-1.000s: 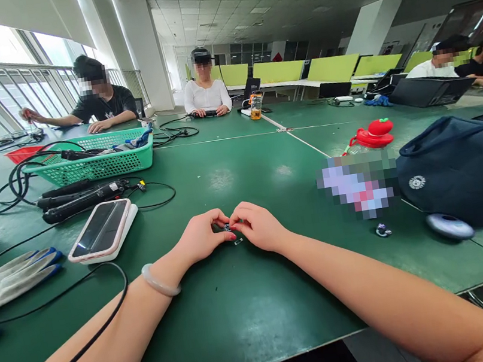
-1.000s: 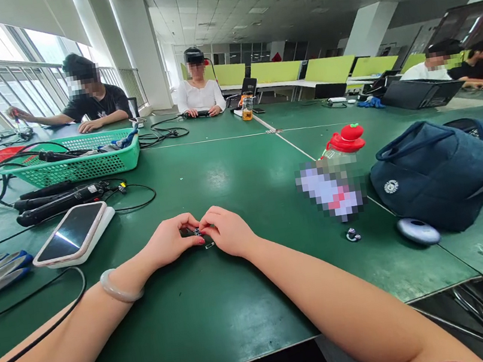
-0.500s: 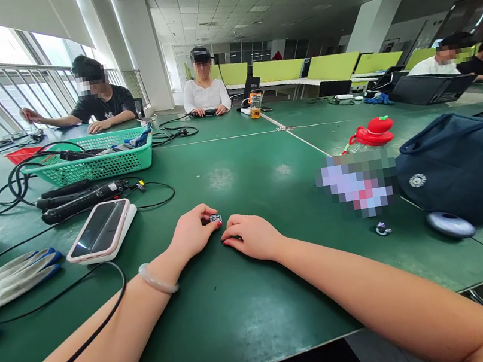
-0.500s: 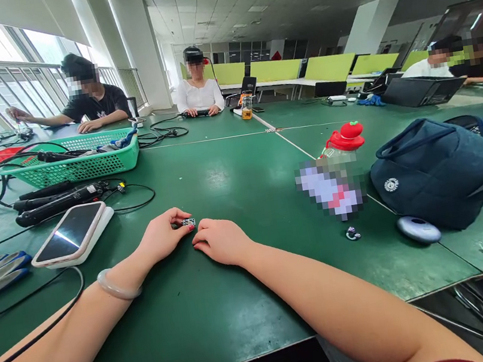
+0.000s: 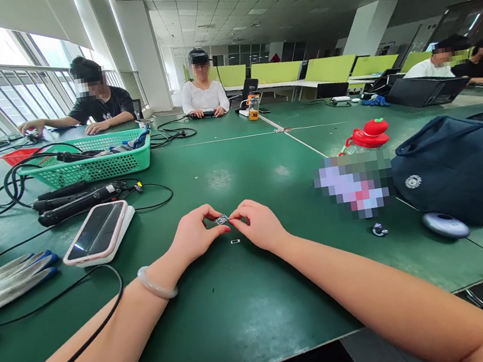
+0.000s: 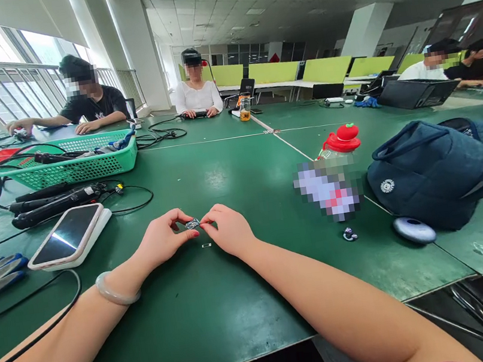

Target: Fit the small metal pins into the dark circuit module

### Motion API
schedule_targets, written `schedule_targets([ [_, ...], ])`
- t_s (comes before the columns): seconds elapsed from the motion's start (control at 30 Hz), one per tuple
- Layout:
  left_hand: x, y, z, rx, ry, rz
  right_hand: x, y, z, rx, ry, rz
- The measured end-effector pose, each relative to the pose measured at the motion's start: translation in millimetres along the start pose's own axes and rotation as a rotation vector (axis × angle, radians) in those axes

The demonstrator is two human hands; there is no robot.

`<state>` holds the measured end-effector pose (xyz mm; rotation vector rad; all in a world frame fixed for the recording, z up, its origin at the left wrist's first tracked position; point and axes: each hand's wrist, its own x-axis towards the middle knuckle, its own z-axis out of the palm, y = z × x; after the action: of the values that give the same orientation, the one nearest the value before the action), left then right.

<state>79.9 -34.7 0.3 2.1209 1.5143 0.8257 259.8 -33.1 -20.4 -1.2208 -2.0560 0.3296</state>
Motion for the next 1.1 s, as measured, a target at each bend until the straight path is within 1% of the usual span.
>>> schedule_targets([
  [0.17,-1,2,-0.4,0.062,0.03,0.01,0,-2,0,0.031,0.028,-0.013],
  [0.3,-1,2,-0.6,0.07,0.019,0.024,-1,-3,0,0.041,0.034,-0.006],
  [0.4,-1,2,-0.6,0.055,0.006,0.023,-1,-3,-1,0.041,0.033,-0.008],
  [0.57,-2,3,1.1,-0.041,-0.072,0.049,0,-4,-2,0.06,0.037,-0.009],
  [0.73,-3,3,2.6,-0.081,-0.079,0.032,0,-4,-2,0.066,0.017,-0.046],
  [0.8,-2,2,2.5,-0.063,-0.063,0.022,1,-3,-3,0.055,0.029,-0.043],
  [0.9,1,-3,2.3,-0.049,0.011,-0.044,3,2,-3,0.051,0.053,-0.026],
  [1.0,6,-11,2.6,-0.076,0.095,-0.131,5,10,0,0.004,0.005,-0.036],
  [1.1,10,-19,3.4,-0.119,0.132,-0.168,7,16,6,-0.129,-0.069,-0.068],
])
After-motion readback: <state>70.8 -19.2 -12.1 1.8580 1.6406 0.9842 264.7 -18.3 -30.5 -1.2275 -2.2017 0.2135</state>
